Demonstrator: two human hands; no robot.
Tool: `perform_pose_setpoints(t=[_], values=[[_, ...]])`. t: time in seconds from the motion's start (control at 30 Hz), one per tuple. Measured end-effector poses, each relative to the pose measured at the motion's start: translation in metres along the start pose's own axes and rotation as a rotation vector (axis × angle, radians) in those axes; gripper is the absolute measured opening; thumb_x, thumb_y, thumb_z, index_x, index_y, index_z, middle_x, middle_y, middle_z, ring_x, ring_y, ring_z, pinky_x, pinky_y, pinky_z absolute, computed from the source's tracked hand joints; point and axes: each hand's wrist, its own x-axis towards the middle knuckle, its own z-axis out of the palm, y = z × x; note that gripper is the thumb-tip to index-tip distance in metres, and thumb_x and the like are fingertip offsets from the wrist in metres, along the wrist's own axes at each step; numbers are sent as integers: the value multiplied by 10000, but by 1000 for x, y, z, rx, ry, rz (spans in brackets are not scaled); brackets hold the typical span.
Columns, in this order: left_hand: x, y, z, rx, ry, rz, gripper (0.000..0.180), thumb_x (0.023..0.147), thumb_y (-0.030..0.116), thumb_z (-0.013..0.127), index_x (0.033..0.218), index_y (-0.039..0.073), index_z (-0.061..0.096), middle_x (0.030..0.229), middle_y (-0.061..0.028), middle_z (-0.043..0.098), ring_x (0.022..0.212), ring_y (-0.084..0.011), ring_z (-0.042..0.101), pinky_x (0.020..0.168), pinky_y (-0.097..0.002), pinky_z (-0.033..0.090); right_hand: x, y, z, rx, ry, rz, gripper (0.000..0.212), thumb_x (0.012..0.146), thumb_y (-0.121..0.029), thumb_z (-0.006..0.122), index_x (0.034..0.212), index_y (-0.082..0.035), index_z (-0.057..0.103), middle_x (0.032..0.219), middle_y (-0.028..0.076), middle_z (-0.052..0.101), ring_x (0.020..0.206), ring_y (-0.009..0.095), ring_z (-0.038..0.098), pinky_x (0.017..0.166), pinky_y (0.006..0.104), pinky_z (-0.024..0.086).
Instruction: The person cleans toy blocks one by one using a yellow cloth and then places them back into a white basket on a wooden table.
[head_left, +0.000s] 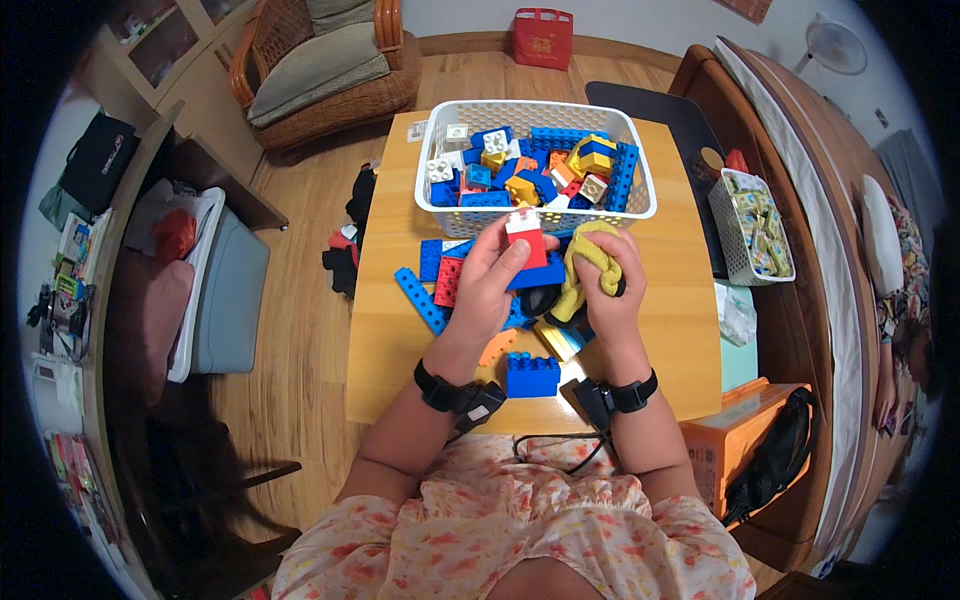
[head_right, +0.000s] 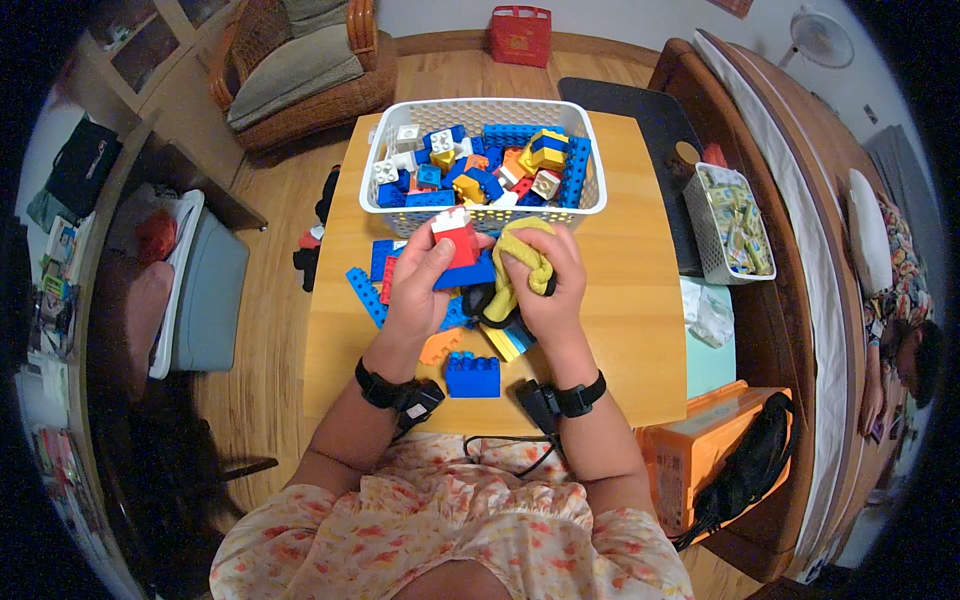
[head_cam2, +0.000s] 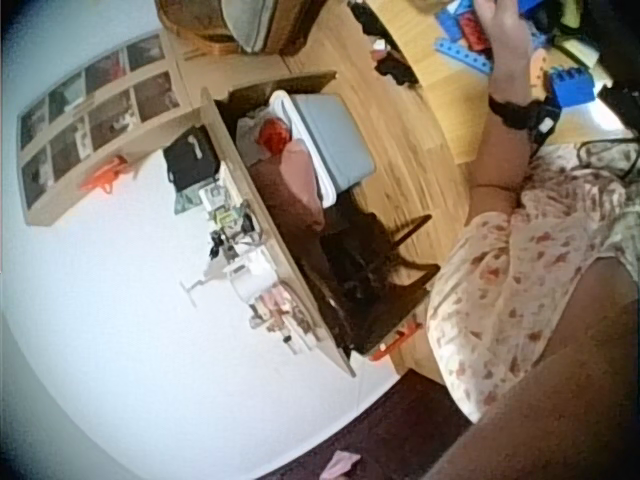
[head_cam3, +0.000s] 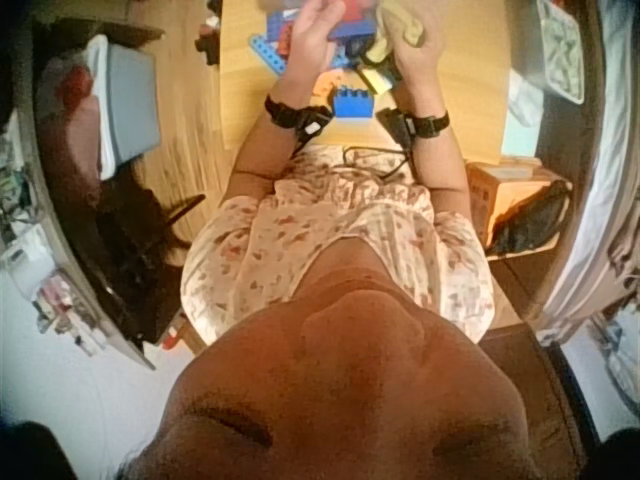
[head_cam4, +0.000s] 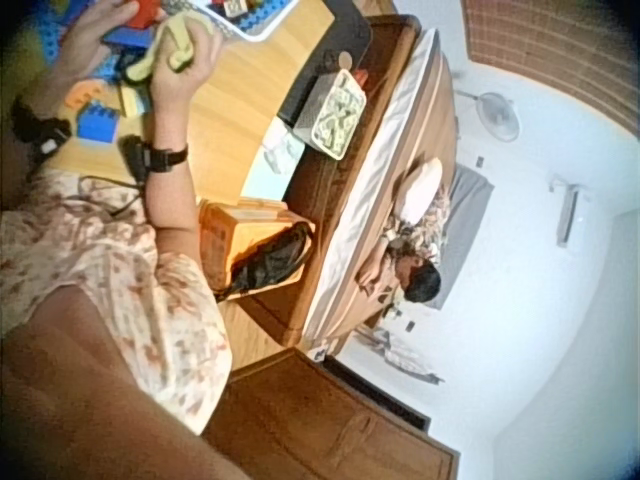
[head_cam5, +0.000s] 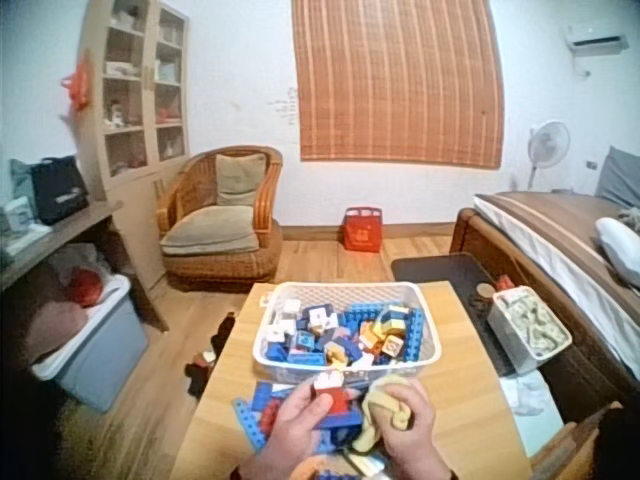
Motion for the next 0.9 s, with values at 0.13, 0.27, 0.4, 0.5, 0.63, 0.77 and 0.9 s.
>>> perform_pose_setpoints(t=[0.13,0.27,0.4,0.5,0.63,0.77,0.9], values=[[-1,-3,-3,18,-50,-28,512,1022,238,508,1436,-41,395,1290,-165,589,1193,-212,579,1033,-346,441,-2,0,-1,56,-185,-5,253,744,-4,754,981,-33,670,981,113,636,903,258,606,811,357,485],[0,1,-3,-49,-124,-108,522,1031,230,476,1442,-75,375,1365,-158,539,1244,-212,541,1068,-349,414,-3,2,0,114,-184,26,235,757,-14,747,975,-32,663,970,110,635,901,253,599,814,342,478],[-1,4,0,-112,-129,-157,524,1033,230,474,1441,-84,375,1378,-155,529,1262,-212,526,1077,-348,405,-3,4,1,74,-29,144,203,805,-7,715,995,-22,646,966,98,615,902,223,595,824,320,469],[-1,3,-2,-121,-126,-175,495,1041,211,471,1440,-72,394,1379,-139,530,1246,-192,530,1072,-334,405,-2,6,2,156,38,216,193,811,-5,710,992,-18,644,963,96,613,907,215,594,825,313,468],[4,-11,-7,239,-67,-41,454,1050,205,472,1429,-42,438,1374,-108,536,1226,-166,531,1059,-314,403,-1,-3,0,77,-102,34,226,788,-20,745,996,-27,655,974,104,630,919,239,604,834,332,474],[3,-7,-3,576,-12,114,437,1009,186,574,1400,4,505,1352,-85,542,1214,-154,525,1041,-289,395,-3,-1,2,121,-131,57,245,775,-25,763,997,-37,660,976,107,635,921,251,607,836,342,475],[4,-1,-6,668,-91,200,528,894,108,716,1374,-1,526,1285,-84,543,1203,-166,518,1037,-299,398,-3,-1,1,104,-91,5,236,783,-29,758,996,-33,655,970,104,629,921,245,606,833,334,474]])
